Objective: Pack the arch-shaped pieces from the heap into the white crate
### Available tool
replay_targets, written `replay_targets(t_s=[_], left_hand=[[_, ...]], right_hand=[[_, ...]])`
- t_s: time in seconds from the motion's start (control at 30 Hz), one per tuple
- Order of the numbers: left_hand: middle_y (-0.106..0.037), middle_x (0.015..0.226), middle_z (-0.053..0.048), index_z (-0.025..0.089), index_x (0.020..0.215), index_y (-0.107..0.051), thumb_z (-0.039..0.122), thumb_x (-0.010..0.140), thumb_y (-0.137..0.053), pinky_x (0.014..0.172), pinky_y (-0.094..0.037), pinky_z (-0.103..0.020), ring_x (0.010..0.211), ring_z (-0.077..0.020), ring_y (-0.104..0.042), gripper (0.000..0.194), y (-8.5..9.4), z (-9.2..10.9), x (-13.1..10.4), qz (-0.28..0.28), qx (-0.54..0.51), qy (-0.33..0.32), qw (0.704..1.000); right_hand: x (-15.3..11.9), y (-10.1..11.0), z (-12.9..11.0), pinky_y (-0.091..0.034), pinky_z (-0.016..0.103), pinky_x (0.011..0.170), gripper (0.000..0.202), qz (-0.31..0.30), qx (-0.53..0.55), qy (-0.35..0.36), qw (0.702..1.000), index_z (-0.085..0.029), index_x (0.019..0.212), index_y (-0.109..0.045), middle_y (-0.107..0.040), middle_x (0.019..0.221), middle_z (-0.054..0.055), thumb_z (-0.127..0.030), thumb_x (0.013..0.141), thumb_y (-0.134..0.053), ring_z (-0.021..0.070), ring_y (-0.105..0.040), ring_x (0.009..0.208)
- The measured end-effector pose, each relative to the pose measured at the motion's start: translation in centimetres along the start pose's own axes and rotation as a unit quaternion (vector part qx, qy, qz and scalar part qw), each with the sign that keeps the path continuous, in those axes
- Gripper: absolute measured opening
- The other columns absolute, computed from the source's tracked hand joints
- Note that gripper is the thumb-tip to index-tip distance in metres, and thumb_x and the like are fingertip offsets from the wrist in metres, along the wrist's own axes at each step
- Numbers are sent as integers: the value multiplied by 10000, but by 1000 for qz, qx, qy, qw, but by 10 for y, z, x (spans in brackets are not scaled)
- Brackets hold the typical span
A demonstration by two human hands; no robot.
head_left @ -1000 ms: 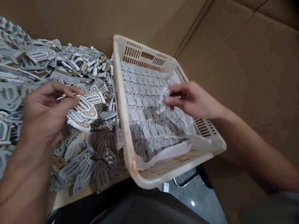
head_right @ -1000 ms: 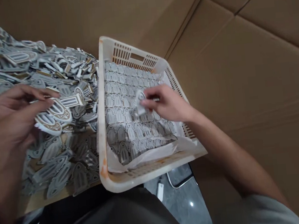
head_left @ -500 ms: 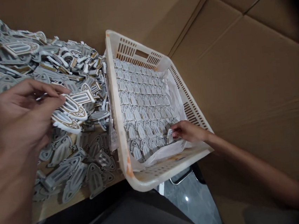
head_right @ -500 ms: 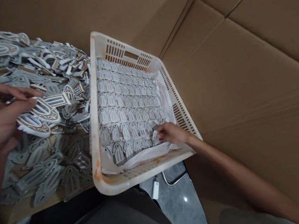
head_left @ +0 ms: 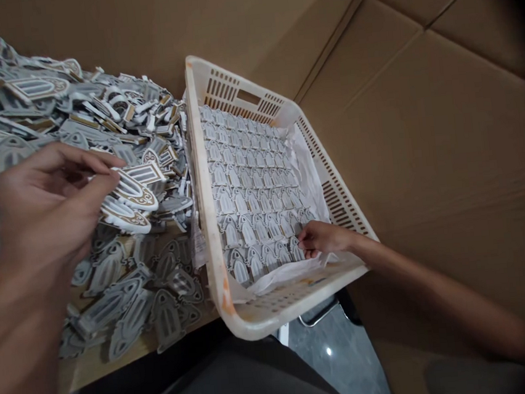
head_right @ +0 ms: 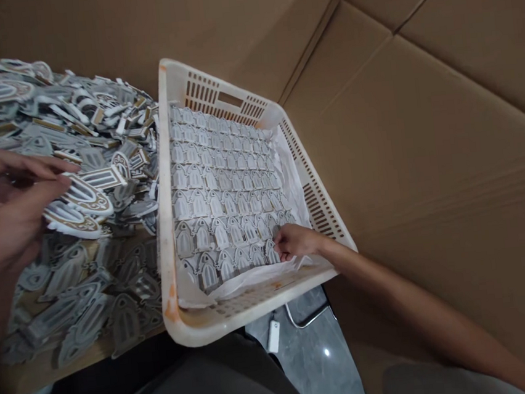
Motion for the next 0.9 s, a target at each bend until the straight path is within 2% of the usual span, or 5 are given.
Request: replay_targets(t_s=[0.17, 0.53, 0.6, 0.7, 0.9], left_hand=[[-769, 873, -41, 164, 696, -652, 78, 629, -825, 788, -506, -301, 896, -203, -722, 205, -4, 8, -3, 7, -32, 11, 999], [-759, 971, -61, 161, 717, -635, 47, 653, -786, 509, -505, -218, 721, -163, -669, 199, -13, -11, -16, -8, -129, 212, 969], [-759, 996, -72, 162, 738, -646, 62, 660, -786, 492, -514, -220, 707, -169, -671, 189, -16, -14, -18, -27, -139, 235, 962], [-756, 1017, -78, 165, 772, -661, 75, 681, -789, 505, -535, -220, 708, -164, -670, 181, -24, -13, -22, -65, -168, 241, 954], [-752, 1055, -73, 187, 845, -676, 147, 733, -813, 558, -583, -243, 746, -183, -700, 181, -40, -1, -33, -156, -171, 221, 947]], right_hand=[[0, 1, -2, -526, 269, 616, 222, 9, -10, -11, 1000, -154, 646, -634, -675, 618, 45, -176, 867, -642, 147, -636, 578], [-4, 8, -6, -459, 288, 548, 316, 55, -134, -17, 989, -175, 678, -625, -705, 674, 78, -351, 941, -627, 155, -600, 557], [-18, 24, -39, -413, 296, 546, 326, 115, -203, 29, 972, -185, 693, -621, -682, 642, 60, -388, 947, -638, 158, -570, 567], [-52, 39, -124, -438, 311, 605, 373, 199, -209, 189, 939, -195, 810, -662, -688, 705, 40, -520, 988, -616, 170, -584, 636], [-88, 18, -277, -437, 293, 652, 548, 241, -127, 406, 872, -168, 985, -656, -679, 785, 37, -704, 1006, -541, 151, -597, 678]])
Point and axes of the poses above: each hand's wrist, its own x-axis towards the middle knuckle, its own y-axis out of the back of the hand, z = x × y, the point moved 9 cm from there along x, towards the middle knuckle
